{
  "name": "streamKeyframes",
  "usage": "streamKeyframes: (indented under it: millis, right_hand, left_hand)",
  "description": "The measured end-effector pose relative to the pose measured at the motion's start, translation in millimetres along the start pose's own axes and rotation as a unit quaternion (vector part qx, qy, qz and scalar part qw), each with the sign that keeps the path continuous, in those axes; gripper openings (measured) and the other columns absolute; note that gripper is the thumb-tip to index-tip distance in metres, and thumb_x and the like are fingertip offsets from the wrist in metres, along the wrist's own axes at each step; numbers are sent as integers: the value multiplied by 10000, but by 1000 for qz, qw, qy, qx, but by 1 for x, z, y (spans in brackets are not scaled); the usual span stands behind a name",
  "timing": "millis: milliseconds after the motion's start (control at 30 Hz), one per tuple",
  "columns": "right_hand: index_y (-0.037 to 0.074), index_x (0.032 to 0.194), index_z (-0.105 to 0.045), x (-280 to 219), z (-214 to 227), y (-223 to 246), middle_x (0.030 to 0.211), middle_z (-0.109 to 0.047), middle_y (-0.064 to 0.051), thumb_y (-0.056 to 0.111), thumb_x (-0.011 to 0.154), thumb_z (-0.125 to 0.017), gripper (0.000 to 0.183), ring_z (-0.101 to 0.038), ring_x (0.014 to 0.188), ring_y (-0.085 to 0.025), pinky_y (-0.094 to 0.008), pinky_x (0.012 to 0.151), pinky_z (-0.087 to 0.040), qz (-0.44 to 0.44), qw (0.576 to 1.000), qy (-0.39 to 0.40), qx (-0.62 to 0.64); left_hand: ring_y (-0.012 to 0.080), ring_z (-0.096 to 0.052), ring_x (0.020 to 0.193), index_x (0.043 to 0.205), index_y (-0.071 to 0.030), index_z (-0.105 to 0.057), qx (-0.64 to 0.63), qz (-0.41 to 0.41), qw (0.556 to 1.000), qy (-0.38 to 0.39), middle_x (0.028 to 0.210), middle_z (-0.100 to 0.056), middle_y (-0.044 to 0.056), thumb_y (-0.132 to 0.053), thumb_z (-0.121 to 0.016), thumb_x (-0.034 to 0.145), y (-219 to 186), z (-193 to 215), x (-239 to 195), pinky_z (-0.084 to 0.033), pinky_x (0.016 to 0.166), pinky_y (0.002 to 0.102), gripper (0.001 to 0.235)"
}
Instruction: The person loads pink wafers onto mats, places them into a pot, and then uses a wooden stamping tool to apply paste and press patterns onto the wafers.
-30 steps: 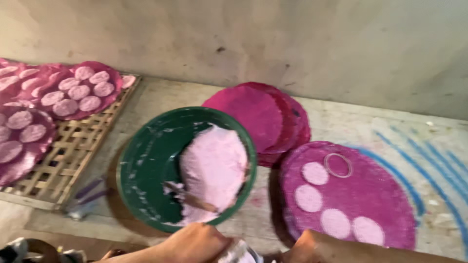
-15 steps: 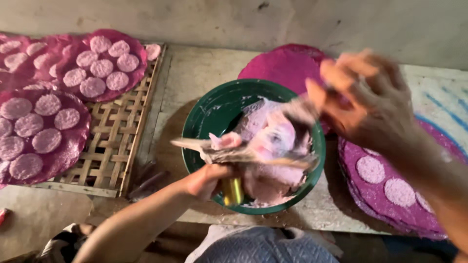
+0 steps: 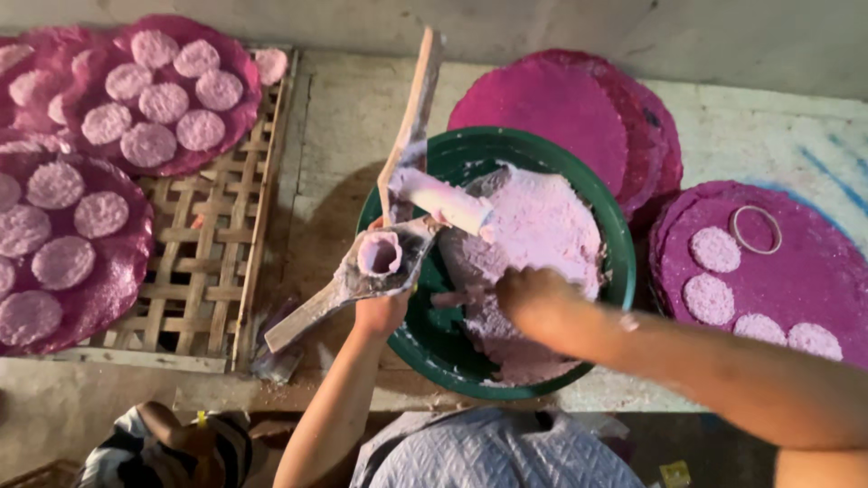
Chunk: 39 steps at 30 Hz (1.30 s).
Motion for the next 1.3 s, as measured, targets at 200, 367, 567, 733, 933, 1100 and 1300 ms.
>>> streamKeyframes:
  millis: [200, 367, 567, 733, 933, 1100, 1300]
  right_hand:
    - [55, 1095, -674, -6, 3, -20, 848, -711, -152, 147, 926, -572, 217, -720, 662, -315, -452, 544, -567, -90, 983, 93, 129]
    - [66, 1140, -671, -56, 15, 4, 856, -705, -136, 100, 857, -584, 298, -721, 642, -313, -443, 541, -567, 17, 989, 47, 141]
    - [80, 1154, -664, -109, 21, -3, 871, -706, -146, 101, 876, -585, 289, -726, 802, -333, -459, 671, -559, -33, 953, 183, 238]
    - [119, 1195, -743, -141, 97, -46, 877, -795, -122, 245, 922, -659, 312, -777, 778, -313, -385, 673, -572, -129, 887, 115, 428]
    - [166, 1221, -748, -136, 138, -91, 769, -740, -164, 267, 942, -665, 307, -687, 750, -373, -417, 640, -551, -274, 839, 147, 446]
    - [170, 1108, -727, -75, 189, -66, 846, -742, -86, 253, 905, -642, 235, -731, 798, -300, -441, 655, -529, -149, 964, 13, 221]
    - [69, 1046, -677, -66, 192, 40, 898, -655, -85, 161, 830, -617, 241, -694, 682, -239, -350, 567, -567, 42, 976, -160, -142]
  left_hand:
    - [113, -631, 1056, 1366, -11, -552, -44, -4, 999, -8, 1170, -664, 50, -71, -699, 915, -1, 4, 2, -528, 927, 262, 478]
    - [101, -605, 938, 1372, -15, -528, -77, 81, 994, -11, 1096, -648, 38, -92, -692, 886, 13, 1, -2, -513, 787, 258, 519]
    - [147, -660, 1060, 1293, -3, -610, -15, -26, 1000, -10, 1189, -684, 85, -51, -752, 916, -14, -2, 5, -549, 943, 293, 406]
    - [187, -683, 1015, 1330, -18, -559, 31, 15, 999, 41, 1133, -703, 84, -207, -799, 837, -45, -22, 25, -556, 897, 326, 580]
    - [330, -705, 1060, 1394, -139, -556, 273, -121, 937, 180, 1226, -684, 90, -400, -840, 684, -100, -50, 23, -576, 854, 412, 808]
    - [342, -698, 1006, 1410, -169, -533, 323, -36, 911, 255, 1250, -673, 84, -376, -806, 695, -74, -71, 14, -567, 791, 448, 793]
    - [376, -686, 1053, 1271, -136, -659, 347, -31, 902, 256, 1269, -666, 148, -415, -903, 587, -31, -73, -8, -547, 864, 485, 777]
Point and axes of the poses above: each hand's wrist, its own x-axis towards the middle knuckle, its own z-axis out of the back of the hand, y = z × x, the point moved 8 cm from there along x, towards the middle knuckle
